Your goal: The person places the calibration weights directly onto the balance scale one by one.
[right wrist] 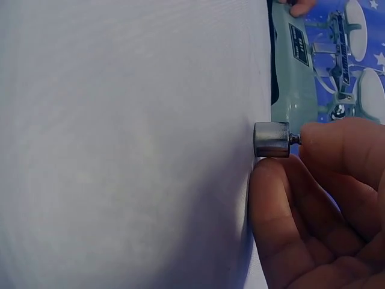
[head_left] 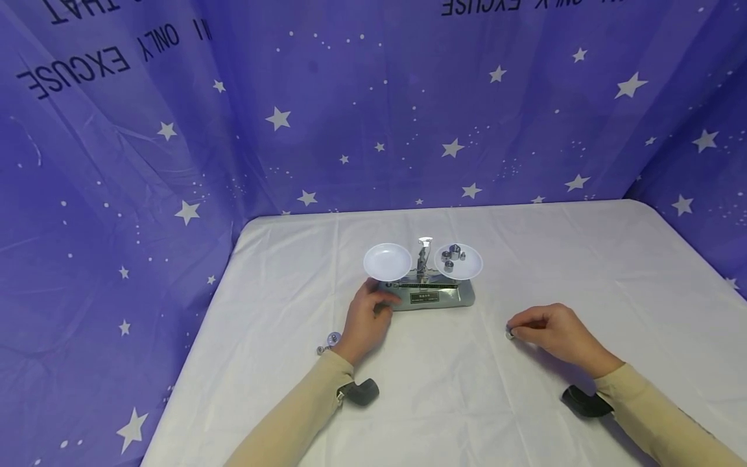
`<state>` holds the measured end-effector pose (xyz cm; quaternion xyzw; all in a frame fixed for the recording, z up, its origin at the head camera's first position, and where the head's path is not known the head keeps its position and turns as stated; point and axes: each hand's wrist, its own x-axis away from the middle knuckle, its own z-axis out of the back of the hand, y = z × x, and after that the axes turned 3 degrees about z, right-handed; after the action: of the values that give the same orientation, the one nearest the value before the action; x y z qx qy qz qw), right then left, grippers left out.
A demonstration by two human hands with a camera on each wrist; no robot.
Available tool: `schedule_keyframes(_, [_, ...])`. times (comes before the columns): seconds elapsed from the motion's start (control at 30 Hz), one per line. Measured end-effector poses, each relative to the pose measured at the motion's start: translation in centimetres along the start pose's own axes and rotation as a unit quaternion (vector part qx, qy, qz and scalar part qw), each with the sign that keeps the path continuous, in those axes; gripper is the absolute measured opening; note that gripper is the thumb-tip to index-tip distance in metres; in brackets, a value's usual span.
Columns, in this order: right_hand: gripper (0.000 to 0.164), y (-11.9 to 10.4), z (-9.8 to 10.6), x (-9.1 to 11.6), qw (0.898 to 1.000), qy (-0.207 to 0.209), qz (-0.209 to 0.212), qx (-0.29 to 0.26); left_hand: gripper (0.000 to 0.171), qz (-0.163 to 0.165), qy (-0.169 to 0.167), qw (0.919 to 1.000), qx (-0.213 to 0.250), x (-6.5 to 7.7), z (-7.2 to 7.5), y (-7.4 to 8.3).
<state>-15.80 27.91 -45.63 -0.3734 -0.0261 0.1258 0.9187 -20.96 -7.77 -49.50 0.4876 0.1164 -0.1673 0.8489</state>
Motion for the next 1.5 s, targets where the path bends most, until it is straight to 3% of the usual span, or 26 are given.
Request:
schedule_keyframes(0.4, [0.013, -0.1, -0.4, -0.1, 0.999, -0.009, 0.034, 0.003, 0.023, 0.003, -0.005, 1.0, 0.003, -0.1, 0.0, 0.0])
schedule_keyframes(0.73, [0.01, -0.3, -0.8, -0.3, 1.0, 0.001, 0.019, -0.015, 0.023, 0.004, -0.004, 1.0, 0.007, 0.0, -0.1, 0.1])
schedule_keyframes(1.07, [0.011, -0.6, -1.5, -0.6, 0.996, 0.051, 0.063, -0.037, 0.022, 0.008, -0.01, 0.9999, 0.006, 0.0, 0.0, 0.2])
schedule_keyframes(1.5, [0.012, -2.1, -0.4, -1.8, 0.989, 0.119, 0.067, -0.057, 0.022, 0.001, -0.001, 1.0, 0.0, 0.0, 0.1, 0.0])
